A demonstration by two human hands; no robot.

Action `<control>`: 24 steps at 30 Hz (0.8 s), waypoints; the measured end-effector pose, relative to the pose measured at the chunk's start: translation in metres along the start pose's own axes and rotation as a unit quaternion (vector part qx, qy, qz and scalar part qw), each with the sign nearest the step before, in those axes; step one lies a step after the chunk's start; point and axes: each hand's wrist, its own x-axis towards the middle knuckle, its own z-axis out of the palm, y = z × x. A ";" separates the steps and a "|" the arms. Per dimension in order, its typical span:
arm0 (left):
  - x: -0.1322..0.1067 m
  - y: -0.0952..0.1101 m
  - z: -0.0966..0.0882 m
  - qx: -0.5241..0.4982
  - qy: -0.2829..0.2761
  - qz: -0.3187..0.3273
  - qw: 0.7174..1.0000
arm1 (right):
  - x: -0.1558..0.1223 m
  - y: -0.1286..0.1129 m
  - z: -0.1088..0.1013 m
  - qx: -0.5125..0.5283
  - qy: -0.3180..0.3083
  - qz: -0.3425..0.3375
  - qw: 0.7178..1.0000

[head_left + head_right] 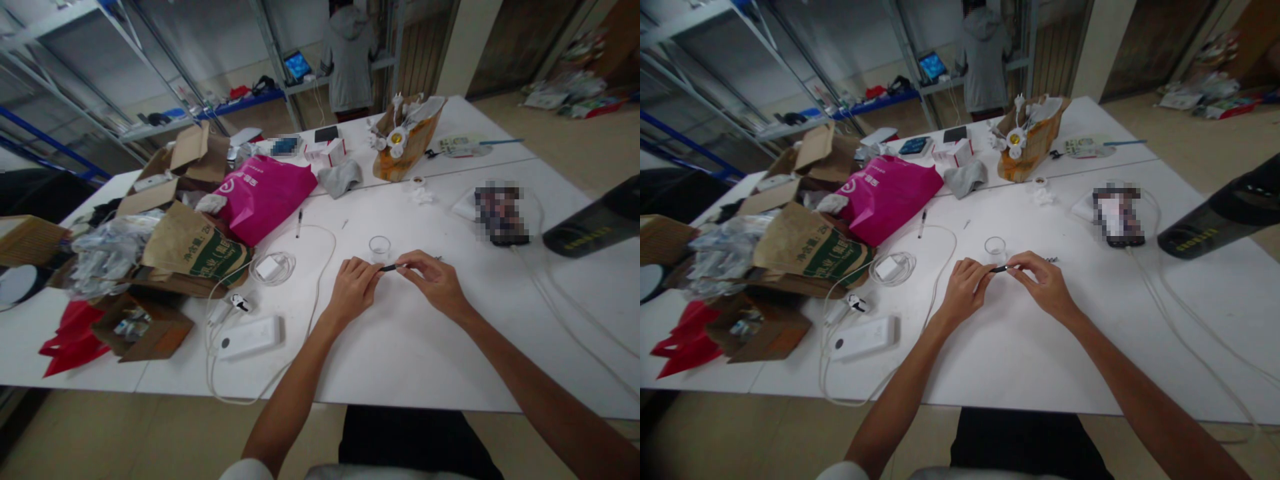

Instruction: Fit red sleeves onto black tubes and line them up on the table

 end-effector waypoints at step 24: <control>-0.002 0.005 0.001 -0.093 -0.030 -0.025 0.995 | 0.001 -0.010 0.003 0.092 0.038 0.024 0.995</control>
